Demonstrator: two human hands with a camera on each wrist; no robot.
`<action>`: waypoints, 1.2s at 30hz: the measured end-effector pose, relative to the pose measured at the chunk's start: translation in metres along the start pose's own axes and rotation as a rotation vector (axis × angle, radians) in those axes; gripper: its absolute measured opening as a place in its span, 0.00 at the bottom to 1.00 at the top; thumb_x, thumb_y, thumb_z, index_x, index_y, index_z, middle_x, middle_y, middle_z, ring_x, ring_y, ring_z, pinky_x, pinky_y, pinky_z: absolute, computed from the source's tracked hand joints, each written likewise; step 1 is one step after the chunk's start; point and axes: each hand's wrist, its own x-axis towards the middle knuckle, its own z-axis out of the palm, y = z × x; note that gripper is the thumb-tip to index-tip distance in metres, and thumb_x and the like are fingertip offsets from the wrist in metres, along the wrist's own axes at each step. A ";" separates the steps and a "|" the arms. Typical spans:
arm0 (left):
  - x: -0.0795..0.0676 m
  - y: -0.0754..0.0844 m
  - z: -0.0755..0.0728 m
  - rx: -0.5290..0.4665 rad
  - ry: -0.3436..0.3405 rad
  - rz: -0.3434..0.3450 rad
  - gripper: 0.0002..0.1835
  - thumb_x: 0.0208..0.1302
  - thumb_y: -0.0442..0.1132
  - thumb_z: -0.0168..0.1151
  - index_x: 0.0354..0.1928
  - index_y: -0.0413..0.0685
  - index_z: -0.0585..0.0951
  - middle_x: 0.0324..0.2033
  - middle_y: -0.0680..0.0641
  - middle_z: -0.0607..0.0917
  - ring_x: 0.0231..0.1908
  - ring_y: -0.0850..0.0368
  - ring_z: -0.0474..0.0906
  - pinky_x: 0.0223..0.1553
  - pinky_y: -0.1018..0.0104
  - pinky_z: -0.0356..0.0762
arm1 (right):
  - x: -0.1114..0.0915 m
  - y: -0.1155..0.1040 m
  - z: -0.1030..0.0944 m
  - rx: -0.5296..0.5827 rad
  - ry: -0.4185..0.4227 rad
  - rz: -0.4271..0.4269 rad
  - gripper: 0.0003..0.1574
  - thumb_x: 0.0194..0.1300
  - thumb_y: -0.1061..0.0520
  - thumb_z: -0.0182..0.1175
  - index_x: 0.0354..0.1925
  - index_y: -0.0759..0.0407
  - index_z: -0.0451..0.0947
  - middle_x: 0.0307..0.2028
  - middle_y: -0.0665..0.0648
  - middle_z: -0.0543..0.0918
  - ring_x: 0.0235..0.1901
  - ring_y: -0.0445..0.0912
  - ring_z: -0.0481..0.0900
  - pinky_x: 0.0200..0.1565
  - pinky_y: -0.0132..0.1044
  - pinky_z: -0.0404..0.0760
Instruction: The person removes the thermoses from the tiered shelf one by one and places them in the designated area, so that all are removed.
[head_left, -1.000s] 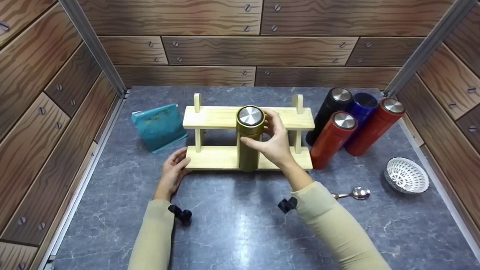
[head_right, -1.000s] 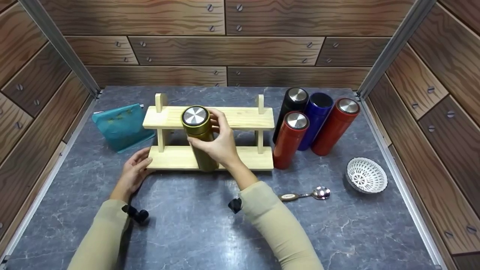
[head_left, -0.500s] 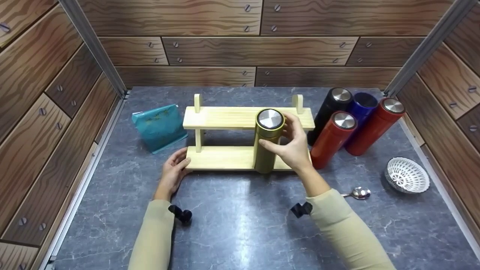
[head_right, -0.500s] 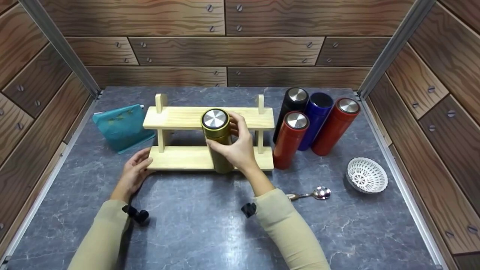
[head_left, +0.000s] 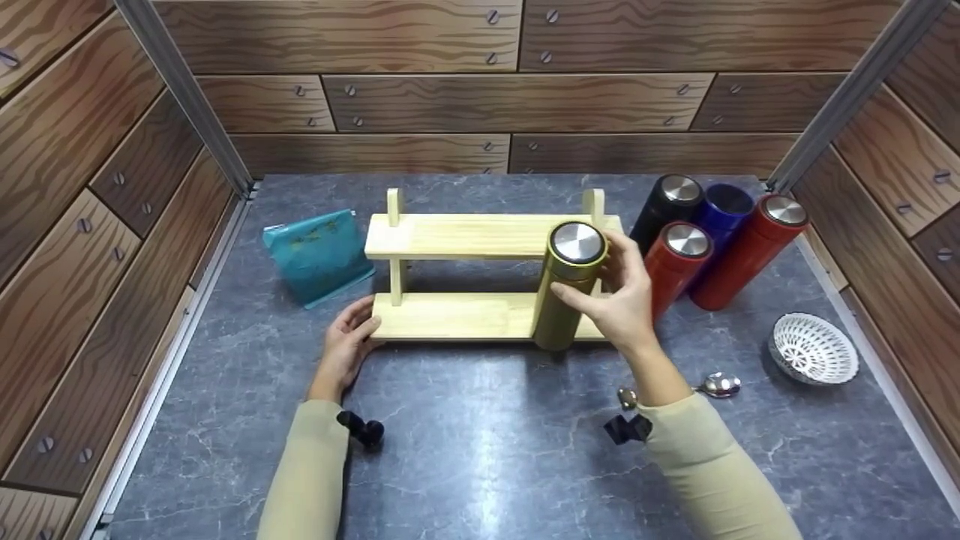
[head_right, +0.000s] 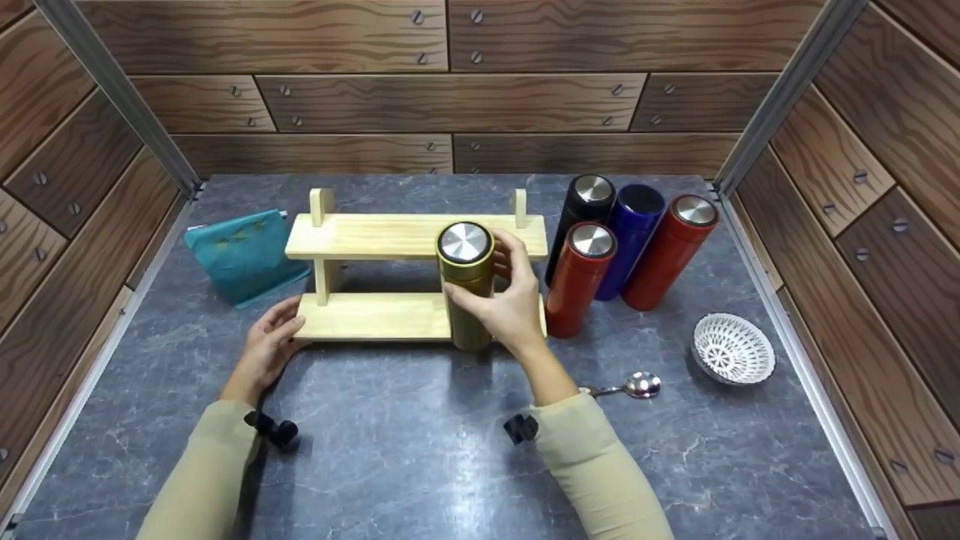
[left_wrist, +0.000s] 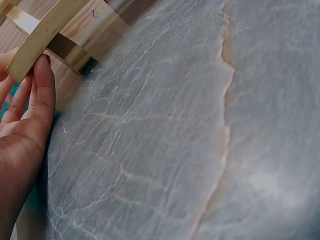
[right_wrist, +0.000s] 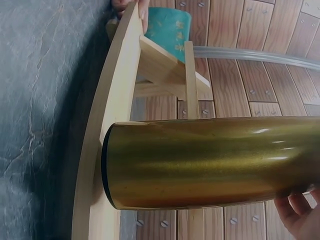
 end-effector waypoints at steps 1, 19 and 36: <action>0.000 0.000 0.000 0.000 0.000 0.000 0.29 0.59 0.31 0.63 0.63 0.42 0.67 0.59 0.41 0.70 0.51 0.50 0.74 0.40 0.62 0.78 | 0.000 0.004 -0.003 0.009 0.006 0.002 0.49 0.33 0.77 0.73 0.57 0.68 0.66 0.46 0.59 0.79 0.46 0.50 0.76 0.45 0.39 0.75; -0.001 0.000 -0.001 -0.006 -0.022 0.012 0.27 0.60 0.31 0.62 0.62 0.43 0.68 0.57 0.41 0.71 0.50 0.50 0.74 0.40 0.62 0.78 | -0.009 0.010 -0.039 0.077 0.130 0.019 0.50 0.33 0.79 0.72 0.57 0.63 0.68 0.47 0.60 0.78 0.43 0.50 0.76 0.41 0.34 0.77; -0.002 0.000 0.000 -0.021 -0.017 0.015 0.28 0.60 0.31 0.62 0.62 0.41 0.68 0.57 0.40 0.71 0.48 0.51 0.75 0.39 0.62 0.78 | -0.025 0.004 -0.075 0.063 0.235 -0.048 0.49 0.31 0.81 0.70 0.56 0.66 0.68 0.45 0.62 0.78 0.42 0.50 0.76 0.40 0.33 0.75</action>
